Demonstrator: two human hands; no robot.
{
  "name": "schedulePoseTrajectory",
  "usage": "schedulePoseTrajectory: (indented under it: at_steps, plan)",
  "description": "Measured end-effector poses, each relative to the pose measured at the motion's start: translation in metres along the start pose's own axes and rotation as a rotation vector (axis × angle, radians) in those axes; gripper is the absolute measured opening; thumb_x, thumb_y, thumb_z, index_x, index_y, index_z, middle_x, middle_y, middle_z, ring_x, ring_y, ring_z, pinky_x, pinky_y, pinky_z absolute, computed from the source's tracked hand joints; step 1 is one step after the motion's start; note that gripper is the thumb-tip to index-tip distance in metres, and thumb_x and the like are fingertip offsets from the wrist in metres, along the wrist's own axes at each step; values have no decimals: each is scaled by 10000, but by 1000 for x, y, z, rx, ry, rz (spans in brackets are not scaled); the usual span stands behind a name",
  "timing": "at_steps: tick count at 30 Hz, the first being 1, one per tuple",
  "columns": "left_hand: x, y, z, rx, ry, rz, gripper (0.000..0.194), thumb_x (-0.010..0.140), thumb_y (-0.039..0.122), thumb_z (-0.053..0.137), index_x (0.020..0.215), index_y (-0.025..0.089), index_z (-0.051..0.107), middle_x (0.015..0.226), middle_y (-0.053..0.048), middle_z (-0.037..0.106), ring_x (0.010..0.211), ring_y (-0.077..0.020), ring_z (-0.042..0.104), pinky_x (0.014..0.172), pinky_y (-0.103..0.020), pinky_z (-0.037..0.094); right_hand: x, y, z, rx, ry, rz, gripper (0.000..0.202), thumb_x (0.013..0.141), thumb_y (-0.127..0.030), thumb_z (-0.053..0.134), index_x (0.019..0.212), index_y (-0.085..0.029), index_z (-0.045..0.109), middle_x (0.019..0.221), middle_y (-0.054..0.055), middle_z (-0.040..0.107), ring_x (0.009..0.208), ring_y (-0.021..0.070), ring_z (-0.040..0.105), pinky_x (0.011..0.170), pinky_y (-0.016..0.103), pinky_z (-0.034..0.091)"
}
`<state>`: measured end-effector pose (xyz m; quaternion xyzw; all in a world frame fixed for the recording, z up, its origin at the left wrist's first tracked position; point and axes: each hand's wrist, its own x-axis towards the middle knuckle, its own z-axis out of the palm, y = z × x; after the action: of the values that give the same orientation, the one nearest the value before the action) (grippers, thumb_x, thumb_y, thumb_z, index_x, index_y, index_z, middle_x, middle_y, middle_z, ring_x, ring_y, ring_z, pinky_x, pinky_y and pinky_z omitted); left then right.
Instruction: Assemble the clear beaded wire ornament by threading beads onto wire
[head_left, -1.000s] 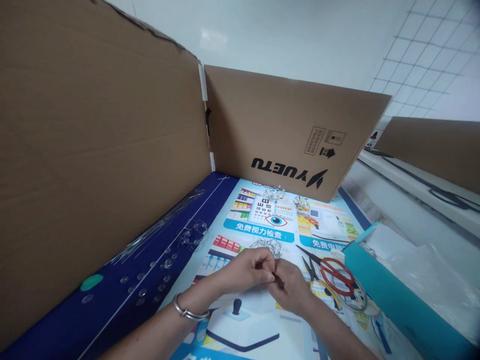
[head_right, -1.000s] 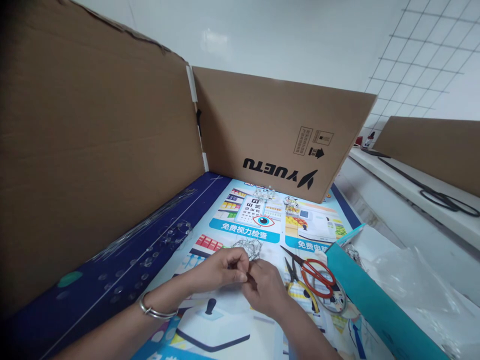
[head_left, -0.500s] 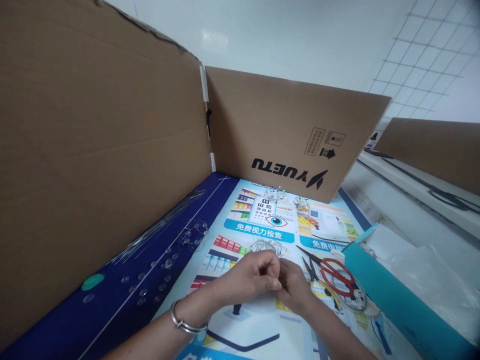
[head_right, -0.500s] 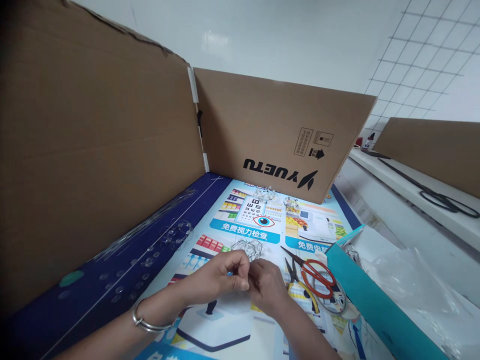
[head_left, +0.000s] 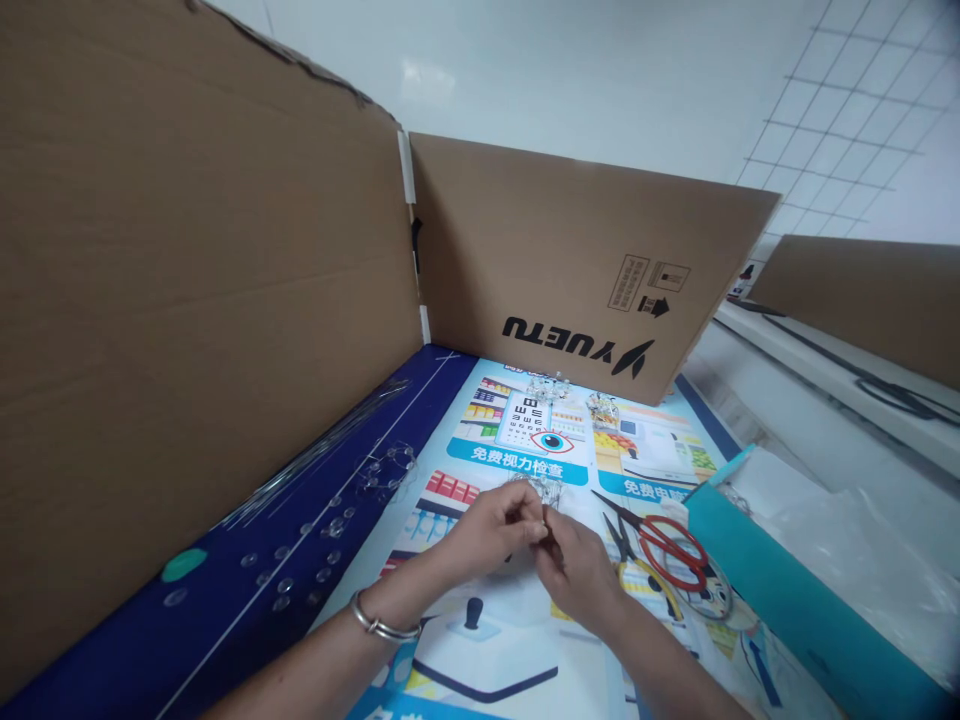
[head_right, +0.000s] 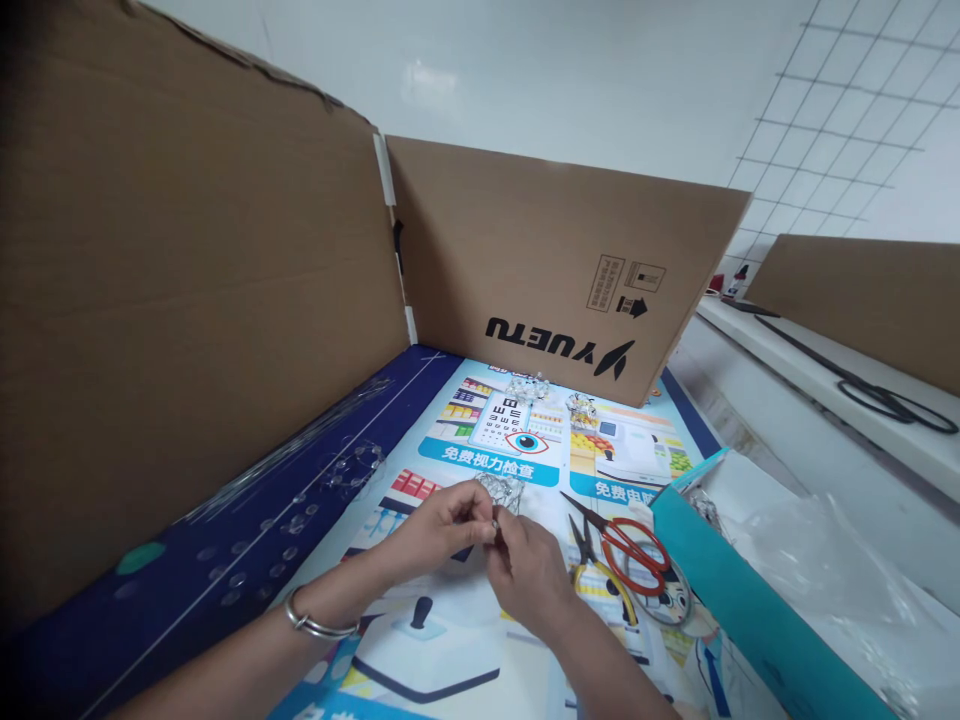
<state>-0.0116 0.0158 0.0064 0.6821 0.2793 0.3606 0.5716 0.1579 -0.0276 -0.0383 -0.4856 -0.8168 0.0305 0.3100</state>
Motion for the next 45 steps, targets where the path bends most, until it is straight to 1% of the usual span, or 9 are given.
schedulePoseTrajectory:
  at_steps: [3,6,9,14,19,26,31,39,45]
  plan:
    - [1,-8,0,-154,-19,-39,108,732,178,616,778,152,521,667,41,494,610,-88,446,572,-199,355,0,1,1,-14,20,5,181,775,-125,449,938,-167,514,733,26,571,654,168,507,588,264,378]
    - [-1,-9,0,-169,-102,-77,128,715,198,646,751,142,537,629,48,473,573,-77,426,544,-190,332,0,4,3,-25,38,-4,115,727,-95,445,752,-184,512,682,22,535,631,167,482,568,266,357]
    - [-2,-6,1,-156,-130,-87,125,723,215,644,746,141,546,609,49,476,560,-77,434,527,-186,331,-1,5,4,-27,54,-10,122,731,-87,437,698,-183,504,657,22,509,616,163,465,563,269,352]
    - [2,-7,-1,-207,69,-61,107,790,256,567,807,174,500,619,59,476,509,-79,469,487,-191,365,1,1,0,-13,44,-30,173,782,-77,425,811,-182,559,713,28,525,678,161,491,632,274,390]
    - [7,-7,-7,100,289,6,26,782,190,551,792,180,530,680,36,519,617,-108,510,563,-212,399,3,-4,-5,22,2,-64,231,779,-60,426,893,-198,572,738,29,532,710,165,502,660,282,412]
    - [4,0,-8,604,180,211,144,725,83,572,799,202,607,885,-20,587,904,-187,517,818,-316,421,4,-4,-5,14,-4,-78,213,789,-65,435,892,-186,577,752,38,540,719,172,506,662,293,425]
    - [0,0,-6,856,165,219,261,709,69,563,920,210,629,1100,-66,532,1059,-244,451,895,-378,402,4,-5,-5,-14,-24,-107,199,797,-82,432,880,-180,584,757,42,547,718,174,503,664,298,424]
    - [-3,5,-6,983,110,186,290,699,74,537,937,213,625,1103,-71,530,1042,-258,456,883,-400,411,4,-6,-6,-43,-40,-109,204,789,-92,432,879,-188,588,740,36,543,703,170,499,650,291,420]
    - [-2,4,-6,957,127,183,163,743,108,534,851,197,617,1036,-67,553,1012,-250,471,851,-385,422,3,-5,-5,-56,-36,-116,200,800,-97,427,877,-186,588,728,35,542,695,167,502,645,286,417]
